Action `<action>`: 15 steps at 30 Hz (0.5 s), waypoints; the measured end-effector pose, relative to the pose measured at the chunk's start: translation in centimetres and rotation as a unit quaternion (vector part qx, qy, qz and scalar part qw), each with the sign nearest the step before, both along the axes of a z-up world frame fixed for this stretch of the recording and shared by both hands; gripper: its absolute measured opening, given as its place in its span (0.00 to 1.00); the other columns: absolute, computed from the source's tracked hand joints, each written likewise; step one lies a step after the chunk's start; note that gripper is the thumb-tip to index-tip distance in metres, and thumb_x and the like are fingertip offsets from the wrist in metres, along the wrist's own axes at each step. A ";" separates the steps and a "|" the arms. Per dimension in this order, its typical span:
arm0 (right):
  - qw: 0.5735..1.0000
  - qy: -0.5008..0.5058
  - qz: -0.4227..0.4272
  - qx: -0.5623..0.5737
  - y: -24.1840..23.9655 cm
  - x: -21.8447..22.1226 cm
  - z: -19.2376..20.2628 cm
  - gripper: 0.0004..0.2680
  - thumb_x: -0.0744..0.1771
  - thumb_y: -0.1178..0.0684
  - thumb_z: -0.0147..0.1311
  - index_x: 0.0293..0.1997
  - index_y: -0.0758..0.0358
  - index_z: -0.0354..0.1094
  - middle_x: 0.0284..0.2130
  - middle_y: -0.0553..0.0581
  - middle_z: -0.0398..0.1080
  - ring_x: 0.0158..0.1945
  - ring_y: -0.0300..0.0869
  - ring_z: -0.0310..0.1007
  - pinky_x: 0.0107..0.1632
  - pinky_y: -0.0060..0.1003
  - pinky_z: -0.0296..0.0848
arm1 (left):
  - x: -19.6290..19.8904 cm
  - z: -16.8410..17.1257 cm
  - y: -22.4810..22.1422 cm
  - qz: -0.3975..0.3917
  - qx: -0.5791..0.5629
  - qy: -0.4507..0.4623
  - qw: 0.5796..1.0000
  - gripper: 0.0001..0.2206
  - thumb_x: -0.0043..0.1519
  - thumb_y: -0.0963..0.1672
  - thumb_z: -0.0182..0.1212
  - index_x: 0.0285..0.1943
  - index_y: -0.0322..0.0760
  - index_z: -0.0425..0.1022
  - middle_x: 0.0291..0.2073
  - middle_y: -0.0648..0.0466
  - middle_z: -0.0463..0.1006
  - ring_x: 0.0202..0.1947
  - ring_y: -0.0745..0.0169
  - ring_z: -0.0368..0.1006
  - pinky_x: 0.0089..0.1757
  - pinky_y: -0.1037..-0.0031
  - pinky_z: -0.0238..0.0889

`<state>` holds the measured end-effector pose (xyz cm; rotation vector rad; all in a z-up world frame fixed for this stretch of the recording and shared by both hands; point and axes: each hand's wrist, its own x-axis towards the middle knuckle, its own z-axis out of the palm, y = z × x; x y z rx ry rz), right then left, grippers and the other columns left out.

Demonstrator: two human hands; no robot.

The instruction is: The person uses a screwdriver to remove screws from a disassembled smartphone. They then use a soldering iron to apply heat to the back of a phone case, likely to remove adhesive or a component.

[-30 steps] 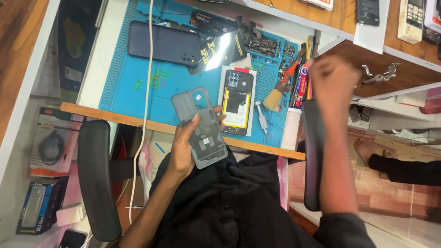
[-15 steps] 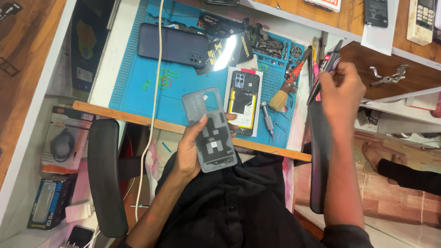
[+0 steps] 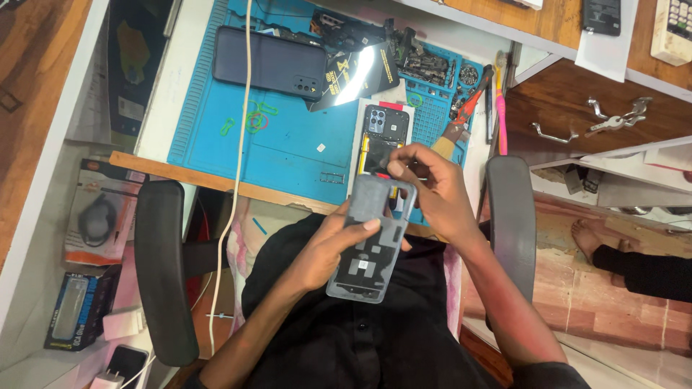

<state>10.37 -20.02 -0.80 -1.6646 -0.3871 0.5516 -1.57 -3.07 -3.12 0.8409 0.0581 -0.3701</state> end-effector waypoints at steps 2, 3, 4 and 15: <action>0.999 -0.006 0.011 0.032 0.0 -0.1 -0.2 0.05 0.70 0.57 0.55 0.45 0.70 0.73 0.38 0.50 0.74 0.41 0.31 0.71 0.45 0.26 0.71 | -0.2 -0.3 0.1 -0.019 0.050 -0.014 0.998 0.23 0.68 0.46 0.51 0.69 0.27 0.59 0.44 0.38 0.82 0.43 0.59 0.79 0.42 0.73 0.72; 0.999 -0.017 0.015 0.038 -0.2 -0.2 -0.4 0.06 0.70 0.58 0.57 0.45 0.71 0.75 0.38 0.52 0.73 0.42 0.33 0.72 0.46 0.27 0.71 | -0.3 -0.5 0.1 -0.024 0.040 -0.018 0.999 0.22 0.69 0.46 0.51 0.67 0.25 0.62 0.44 0.37 0.82 0.43 0.59 0.79 0.43 0.73 0.72; 0.999 -0.028 0.018 0.043 -0.4 -0.3 -0.5 0.06 0.69 0.58 0.58 0.46 0.72 0.76 0.39 0.54 0.72 0.42 0.35 0.72 0.46 0.29 0.71 | -0.4 -0.7 0.1 -0.030 0.030 -0.023 0.999 0.21 0.70 0.47 0.51 0.65 0.22 0.66 0.44 0.37 0.82 0.42 0.59 0.79 0.43 0.73 0.72; 0.991 -0.084 -0.101 -0.004 -3.4 4.2 -0.1 0.09 0.71 0.50 0.57 0.46 0.66 0.77 0.37 0.54 0.75 0.43 0.37 0.73 0.46 0.32 0.71 | -1.6 -2.6 2.2 -0.067 -0.102 0.024 0.992 0.20 0.70 0.47 0.49 0.61 0.20 0.67 0.41 0.32 0.82 0.39 0.51 0.81 0.43 0.70 0.74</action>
